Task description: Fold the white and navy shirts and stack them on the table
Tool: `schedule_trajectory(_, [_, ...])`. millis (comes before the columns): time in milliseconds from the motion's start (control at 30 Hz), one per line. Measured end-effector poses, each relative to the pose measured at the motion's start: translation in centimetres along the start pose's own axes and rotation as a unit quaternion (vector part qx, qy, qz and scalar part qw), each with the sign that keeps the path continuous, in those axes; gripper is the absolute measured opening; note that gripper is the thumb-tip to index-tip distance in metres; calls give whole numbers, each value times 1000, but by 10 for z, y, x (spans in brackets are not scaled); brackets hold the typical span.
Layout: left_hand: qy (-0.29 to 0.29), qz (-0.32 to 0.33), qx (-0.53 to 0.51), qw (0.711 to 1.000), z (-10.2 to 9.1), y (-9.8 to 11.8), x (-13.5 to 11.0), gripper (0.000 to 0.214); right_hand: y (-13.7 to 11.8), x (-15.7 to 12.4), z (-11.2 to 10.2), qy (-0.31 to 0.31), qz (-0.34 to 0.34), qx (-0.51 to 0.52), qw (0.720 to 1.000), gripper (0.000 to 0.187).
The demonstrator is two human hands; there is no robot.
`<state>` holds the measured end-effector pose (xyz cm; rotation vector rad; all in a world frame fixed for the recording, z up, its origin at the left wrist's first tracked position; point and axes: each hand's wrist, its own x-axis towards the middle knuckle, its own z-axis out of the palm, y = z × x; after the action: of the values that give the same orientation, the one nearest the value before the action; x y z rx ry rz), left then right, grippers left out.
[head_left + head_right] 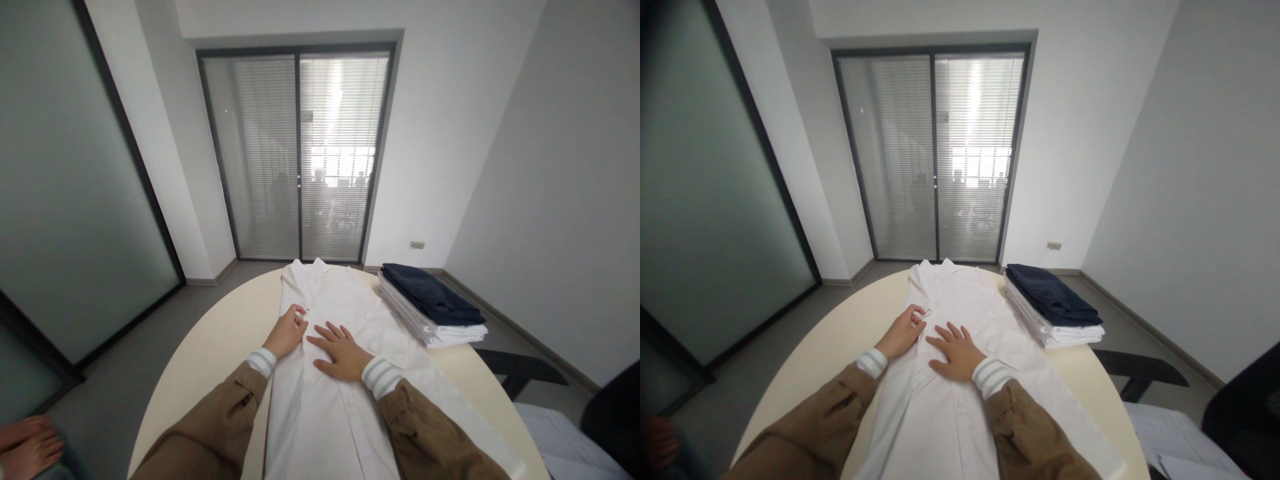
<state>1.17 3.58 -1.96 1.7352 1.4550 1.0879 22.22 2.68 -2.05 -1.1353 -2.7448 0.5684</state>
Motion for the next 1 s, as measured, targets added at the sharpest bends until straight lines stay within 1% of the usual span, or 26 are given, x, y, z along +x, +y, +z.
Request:
schedule_trajectory(67, [-6, -4, -55, 998, 8, -2, 2, 15, 0, 1, 1, 18, 5, 6, 1000, 68])
schedule_trajectory(133, [-16, 0, -71, 997, 16, -6, 2, 13, -1, 2, 2, 62, 12, 18, 998, 67])
schedule_trajectory(233, [-19, 4, -84, 996, 23, -12, 0, 16, -2, 4, 2, 142, 12, 47, 989, 58])
schedule_trajectory(300, [-15, 3, -99, 995, 25, -13, -1, 21, -3, 5, 2, 163, -2, 60, 985, 57])
schedule_trajectory(400, [-7, -6, -124, 992, 26, -9, 1, 29, -3, 5, 2, 167, -18, 78, 983, 66])
schedule_trajectory(433, [-5, -9, -132, 991, 27, -7, 1, 30, -3, 5, 2, 170, -18, 87, 982, 66])
schedule_trajectory(567, [-19, -11, -162, 987, 32, -5, 2, 32, 0, 8, 3, 187, 1, 153, 970, 46])
schedule_trajectory(633, [-35, -4, -173, 984, 34, -6, 1, 31, 2, 9, 5, 192, -4, 181, 965, 43])
schedule_trajectory(767, [-60, 14, -178, 982, 34, -9, -4, 22, 7, 12, 11, 197, -17, 191, 962, 56])
schedule_trajectory(833, [-66, 29, -161, 984, 31, -8, -8, 16, 9, 14, 14, 196, -4, 203, 959, 56])
schedule_trajectory(900, [-65, 48, -123, 989, 28, -5, -13, 12, 11, 17, 16, 192, 9, 225, 955, 50])
schedule_trajectory(1000, [-55, 97, -53, 992, 22, 4, -22, 10, 13, 19, 16, 193, 12, 265, 945, 42])
